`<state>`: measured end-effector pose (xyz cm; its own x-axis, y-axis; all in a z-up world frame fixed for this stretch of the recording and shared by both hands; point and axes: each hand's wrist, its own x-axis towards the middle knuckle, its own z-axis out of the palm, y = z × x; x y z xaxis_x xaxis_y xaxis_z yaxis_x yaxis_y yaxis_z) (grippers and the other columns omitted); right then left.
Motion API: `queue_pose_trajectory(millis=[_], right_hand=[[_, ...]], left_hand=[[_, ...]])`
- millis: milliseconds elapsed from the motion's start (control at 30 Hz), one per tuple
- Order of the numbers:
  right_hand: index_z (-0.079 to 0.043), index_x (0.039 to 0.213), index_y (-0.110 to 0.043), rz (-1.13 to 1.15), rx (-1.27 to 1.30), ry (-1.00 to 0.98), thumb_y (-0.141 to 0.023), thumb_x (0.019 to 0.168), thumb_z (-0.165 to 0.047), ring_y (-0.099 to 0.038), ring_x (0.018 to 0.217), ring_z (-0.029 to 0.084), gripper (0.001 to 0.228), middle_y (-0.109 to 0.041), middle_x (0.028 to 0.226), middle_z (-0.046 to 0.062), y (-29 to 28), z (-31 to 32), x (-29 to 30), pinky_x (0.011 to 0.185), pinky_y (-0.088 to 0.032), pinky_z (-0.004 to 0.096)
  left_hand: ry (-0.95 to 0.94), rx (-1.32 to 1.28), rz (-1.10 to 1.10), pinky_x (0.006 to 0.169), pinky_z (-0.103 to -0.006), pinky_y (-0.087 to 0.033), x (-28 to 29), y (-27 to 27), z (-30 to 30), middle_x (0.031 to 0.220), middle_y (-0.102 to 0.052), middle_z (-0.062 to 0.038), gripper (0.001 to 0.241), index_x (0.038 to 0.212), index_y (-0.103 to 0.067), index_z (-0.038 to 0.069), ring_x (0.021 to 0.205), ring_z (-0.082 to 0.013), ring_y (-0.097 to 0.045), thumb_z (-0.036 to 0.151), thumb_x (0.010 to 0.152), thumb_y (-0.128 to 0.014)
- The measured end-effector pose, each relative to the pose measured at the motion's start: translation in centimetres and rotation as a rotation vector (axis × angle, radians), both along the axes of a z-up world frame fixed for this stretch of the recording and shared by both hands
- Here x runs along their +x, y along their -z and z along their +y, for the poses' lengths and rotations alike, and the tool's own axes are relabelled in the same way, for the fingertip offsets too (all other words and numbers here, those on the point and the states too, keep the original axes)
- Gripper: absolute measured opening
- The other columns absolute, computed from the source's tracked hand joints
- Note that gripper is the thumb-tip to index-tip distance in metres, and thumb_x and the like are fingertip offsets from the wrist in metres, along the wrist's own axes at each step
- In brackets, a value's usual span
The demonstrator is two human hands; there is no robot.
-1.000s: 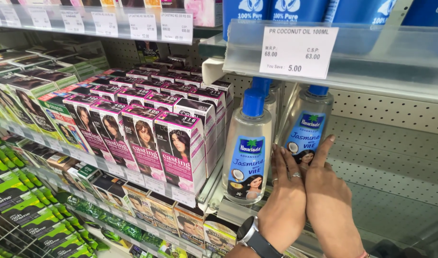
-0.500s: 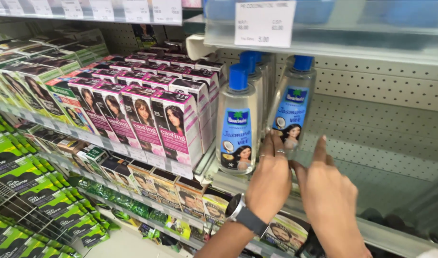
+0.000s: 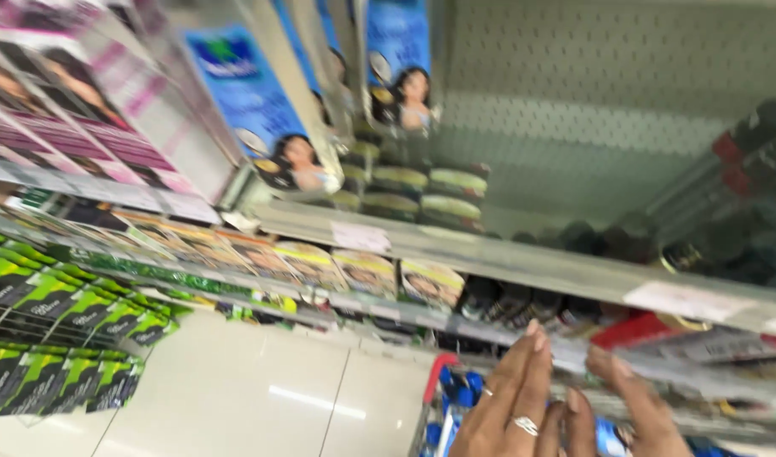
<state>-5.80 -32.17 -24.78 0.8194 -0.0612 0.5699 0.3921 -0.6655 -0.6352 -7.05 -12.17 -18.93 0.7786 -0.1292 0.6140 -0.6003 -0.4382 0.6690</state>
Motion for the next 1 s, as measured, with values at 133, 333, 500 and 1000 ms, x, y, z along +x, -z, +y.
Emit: queue_pose_trajectory(millis=[133, 333, 500, 1000], right_hand=[[-0.01, 0.123, -0.069, 0.357, -0.254, 0.254, -0.079, 0.081, -0.02, -0.074, 0.1, 0.031, 0.044, -0.075, 0.106, 0.015, 5.8, -0.6, -6.0, 0.092, -0.056, 0.04], [-0.022, 0.119, -0.071, 0.655, -0.653, 0.15, -0.075, 0.074, -0.038, -0.076, 0.076, 0.03, 0.048, -0.075, 0.099, 0.01, 23.5, -7.7, -16.2, 0.066, -0.062, 0.046], [-0.018, 0.116, -0.072, 0.595, -0.929, -0.074, -0.072, 0.078, -0.062, -0.072, 0.076, 0.035, 0.057, -0.069, 0.089, 0.013, 46.7, -16.7, -28.4, 0.065, -0.061, 0.051], [-0.012, 0.135, -0.061, 0.982, -0.135, 0.106, -0.081, 0.071, -0.019, -0.067, 0.12, 0.032, 0.067, -0.069, 0.127, 0.018, 34.0, -8.4, -22.9, 0.11, -0.049, 0.04]], left_hand=[[0.064, -0.082, 0.413, 0.115, -0.0473, -0.047, -4.5, 12.3, -3.3, 0.153, -0.051, -0.033, 0.061, 0.154, -0.045, -0.006, 0.142, -0.0464, -0.053, 0.012, 0.1, -0.069], [0.124, 0.234, 0.671, 0.117, -0.0491, -0.043, -17.8, 41.3, -7.8, 0.155, -0.045, -0.033, 0.066, 0.152, -0.046, -0.002, 0.142, -0.0485, -0.048, 0.023, 0.099, -0.074], [0.243, 0.385, 0.946, 0.116, -0.0545, -0.039, -22.3, 44.2, -10.3, 0.154, -0.036, -0.038, 0.082, 0.153, -0.035, -0.008, 0.142, -0.0538, -0.041, 0.028, 0.094, -0.078], [-0.309, 0.485, 0.627, 0.108, -0.051, -0.041, -12.0, 28.6, -6.1, 0.152, -0.045, -0.027, 0.072, 0.153, -0.039, -0.001, 0.133, -0.0427, -0.05, 0.011, 0.088, -0.066]])
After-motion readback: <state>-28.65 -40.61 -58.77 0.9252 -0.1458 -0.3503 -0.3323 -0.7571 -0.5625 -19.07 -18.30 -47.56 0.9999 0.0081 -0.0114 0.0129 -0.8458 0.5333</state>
